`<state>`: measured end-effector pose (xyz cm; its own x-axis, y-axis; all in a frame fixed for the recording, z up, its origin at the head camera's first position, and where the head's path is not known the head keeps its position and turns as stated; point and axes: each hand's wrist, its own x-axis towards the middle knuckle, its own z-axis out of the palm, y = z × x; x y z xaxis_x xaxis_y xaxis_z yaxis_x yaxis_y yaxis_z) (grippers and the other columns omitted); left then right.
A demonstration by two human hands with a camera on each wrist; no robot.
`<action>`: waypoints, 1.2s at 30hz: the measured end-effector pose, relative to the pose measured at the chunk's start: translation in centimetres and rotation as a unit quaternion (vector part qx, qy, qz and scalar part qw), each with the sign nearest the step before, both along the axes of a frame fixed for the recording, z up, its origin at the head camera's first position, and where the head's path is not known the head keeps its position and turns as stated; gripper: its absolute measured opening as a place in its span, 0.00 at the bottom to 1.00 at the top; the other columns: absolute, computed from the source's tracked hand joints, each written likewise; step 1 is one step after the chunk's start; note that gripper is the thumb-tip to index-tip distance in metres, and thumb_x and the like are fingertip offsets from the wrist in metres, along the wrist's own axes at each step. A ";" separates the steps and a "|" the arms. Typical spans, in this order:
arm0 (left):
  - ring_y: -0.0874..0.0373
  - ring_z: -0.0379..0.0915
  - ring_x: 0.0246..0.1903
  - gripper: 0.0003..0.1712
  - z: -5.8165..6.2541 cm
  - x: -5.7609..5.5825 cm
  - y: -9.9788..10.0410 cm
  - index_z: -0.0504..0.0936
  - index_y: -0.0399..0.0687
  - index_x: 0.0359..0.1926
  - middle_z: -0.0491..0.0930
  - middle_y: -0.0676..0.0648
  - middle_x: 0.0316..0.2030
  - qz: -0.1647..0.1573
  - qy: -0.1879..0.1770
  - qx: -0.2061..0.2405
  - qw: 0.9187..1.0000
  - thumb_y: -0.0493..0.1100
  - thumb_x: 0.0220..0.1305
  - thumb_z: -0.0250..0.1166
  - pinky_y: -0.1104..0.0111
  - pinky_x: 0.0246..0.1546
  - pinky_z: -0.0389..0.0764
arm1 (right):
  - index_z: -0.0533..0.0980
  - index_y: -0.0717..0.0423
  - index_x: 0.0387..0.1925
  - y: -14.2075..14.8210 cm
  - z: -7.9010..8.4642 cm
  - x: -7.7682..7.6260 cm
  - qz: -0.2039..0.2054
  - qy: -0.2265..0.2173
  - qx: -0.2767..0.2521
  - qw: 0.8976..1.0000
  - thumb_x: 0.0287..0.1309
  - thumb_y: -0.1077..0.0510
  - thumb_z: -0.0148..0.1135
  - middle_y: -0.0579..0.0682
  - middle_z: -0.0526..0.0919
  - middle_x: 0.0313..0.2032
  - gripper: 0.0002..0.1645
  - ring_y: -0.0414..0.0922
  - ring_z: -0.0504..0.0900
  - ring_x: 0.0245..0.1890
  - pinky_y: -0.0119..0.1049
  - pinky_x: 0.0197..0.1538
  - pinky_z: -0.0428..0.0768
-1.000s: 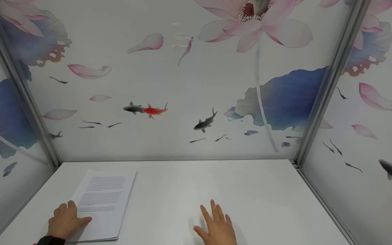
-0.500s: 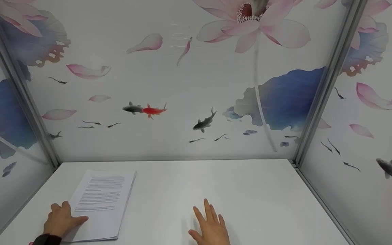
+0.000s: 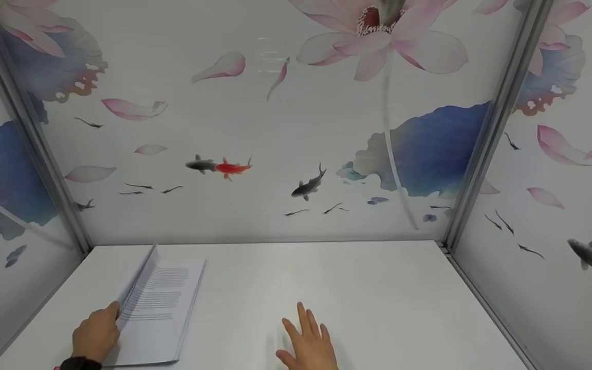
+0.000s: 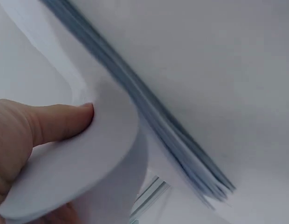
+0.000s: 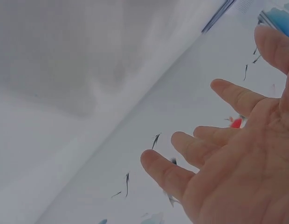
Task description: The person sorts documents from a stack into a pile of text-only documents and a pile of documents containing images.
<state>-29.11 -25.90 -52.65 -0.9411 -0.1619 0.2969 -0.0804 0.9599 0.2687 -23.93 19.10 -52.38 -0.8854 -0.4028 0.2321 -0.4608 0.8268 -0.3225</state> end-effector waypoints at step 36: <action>0.41 0.57 0.60 0.23 1.1 0.5 2.4 0.60 0.37 0.61 0.61 0.35 0.61 -0.048 -0.030 0.281 0.958 0.45 0.70 0.43 0.49 0.56 0.60 | 0.75 0.56 0.49 -2.1 1.8 -0.4 -0.022 -0.134 -0.078 0.988 0.57 0.35 0.50 0.50 0.80 0.45 0.32 0.47 0.78 0.39 0.47 0.38 0.75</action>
